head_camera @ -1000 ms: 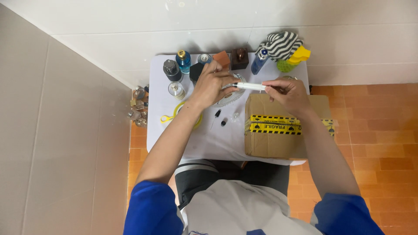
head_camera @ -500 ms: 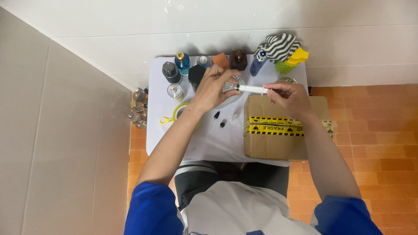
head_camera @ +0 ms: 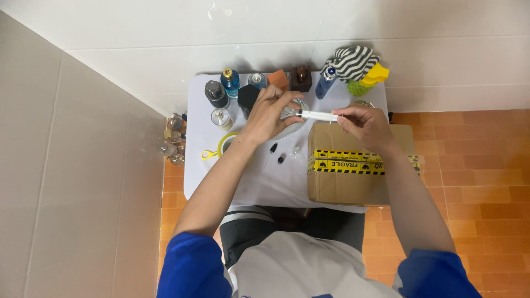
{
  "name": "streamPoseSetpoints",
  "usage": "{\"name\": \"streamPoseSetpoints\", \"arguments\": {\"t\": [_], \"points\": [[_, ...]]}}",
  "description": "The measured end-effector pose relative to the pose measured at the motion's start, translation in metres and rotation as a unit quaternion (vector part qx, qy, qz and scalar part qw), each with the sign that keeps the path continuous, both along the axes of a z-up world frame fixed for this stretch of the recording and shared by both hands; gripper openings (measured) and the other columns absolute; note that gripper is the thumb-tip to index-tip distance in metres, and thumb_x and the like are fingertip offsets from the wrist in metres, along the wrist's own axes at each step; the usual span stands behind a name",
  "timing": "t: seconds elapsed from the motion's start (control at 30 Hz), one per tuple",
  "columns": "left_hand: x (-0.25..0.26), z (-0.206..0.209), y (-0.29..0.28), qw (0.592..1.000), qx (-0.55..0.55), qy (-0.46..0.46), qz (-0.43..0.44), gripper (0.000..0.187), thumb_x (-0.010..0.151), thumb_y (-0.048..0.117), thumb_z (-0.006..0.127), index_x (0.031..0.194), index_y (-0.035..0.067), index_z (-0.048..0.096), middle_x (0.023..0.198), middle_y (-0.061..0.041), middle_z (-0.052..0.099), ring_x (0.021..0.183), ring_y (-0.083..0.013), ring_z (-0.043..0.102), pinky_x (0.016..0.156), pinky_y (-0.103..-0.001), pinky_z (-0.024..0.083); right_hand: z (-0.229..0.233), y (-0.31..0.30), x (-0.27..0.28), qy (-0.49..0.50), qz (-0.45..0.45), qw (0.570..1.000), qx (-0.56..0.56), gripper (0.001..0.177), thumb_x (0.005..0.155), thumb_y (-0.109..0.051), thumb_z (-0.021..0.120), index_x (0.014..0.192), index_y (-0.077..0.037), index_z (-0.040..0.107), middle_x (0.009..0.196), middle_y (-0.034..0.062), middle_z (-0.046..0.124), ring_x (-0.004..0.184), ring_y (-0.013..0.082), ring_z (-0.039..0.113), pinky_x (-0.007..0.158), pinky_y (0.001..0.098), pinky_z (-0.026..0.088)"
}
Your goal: Packing perfume bottles and accessories into a cardboard box for shipping
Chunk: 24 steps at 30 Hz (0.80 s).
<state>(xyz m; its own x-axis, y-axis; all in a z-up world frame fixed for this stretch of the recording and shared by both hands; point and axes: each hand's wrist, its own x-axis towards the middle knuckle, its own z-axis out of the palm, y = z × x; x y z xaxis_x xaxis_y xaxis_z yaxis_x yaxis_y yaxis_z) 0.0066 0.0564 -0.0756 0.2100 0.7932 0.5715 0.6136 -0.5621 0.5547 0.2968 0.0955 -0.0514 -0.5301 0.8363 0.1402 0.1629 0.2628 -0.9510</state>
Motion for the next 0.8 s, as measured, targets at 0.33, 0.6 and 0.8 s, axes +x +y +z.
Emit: {"name": "streamPoseSetpoints", "arguments": {"t": [0.33,0.6,0.8], "points": [[-0.001,0.001,-0.002,1.000,-0.014,0.004,0.004,0.054,0.079,0.033,0.087,0.127,0.022,0.066,0.091,0.007,0.079,0.092,-0.0182,0.050,0.086,-0.032,0.037,0.010,-0.003,-0.004,-0.006,0.016,0.999,0.031,0.019,0.096,0.000,0.070,0.114,0.004,0.074,0.078,0.0148,0.064,0.063,0.0170,0.063,0.060,0.0305,0.046],[0.005,0.007,-0.002,0.999,0.015,-0.017,0.041,0.055,0.078,0.032,0.088,0.127,0.023,0.065,0.094,0.008,0.078,0.091,-0.0175,0.053,0.086,-0.031,0.040,-0.016,0.003,-0.001,0.032,-0.008,0.999,-0.013,0.045,0.098,-0.008,0.071,0.141,0.000,0.062,0.094,0.0155,0.067,0.077,0.0175,0.063,0.068,0.0310,0.057],[0.017,0.027,-0.005,0.996,0.015,-0.063,0.064,0.051,0.081,0.027,0.088,0.126,0.024,0.065,0.098,0.009,0.078,0.094,-0.0155,0.055,0.088,-0.030,0.041,-0.012,-0.001,-0.020,0.088,0.073,0.989,-0.099,0.065,0.098,-0.018,0.063,0.155,0.003,0.039,0.105,0.0177,0.062,0.084,0.0198,0.060,0.070,0.0316,0.057]]}}
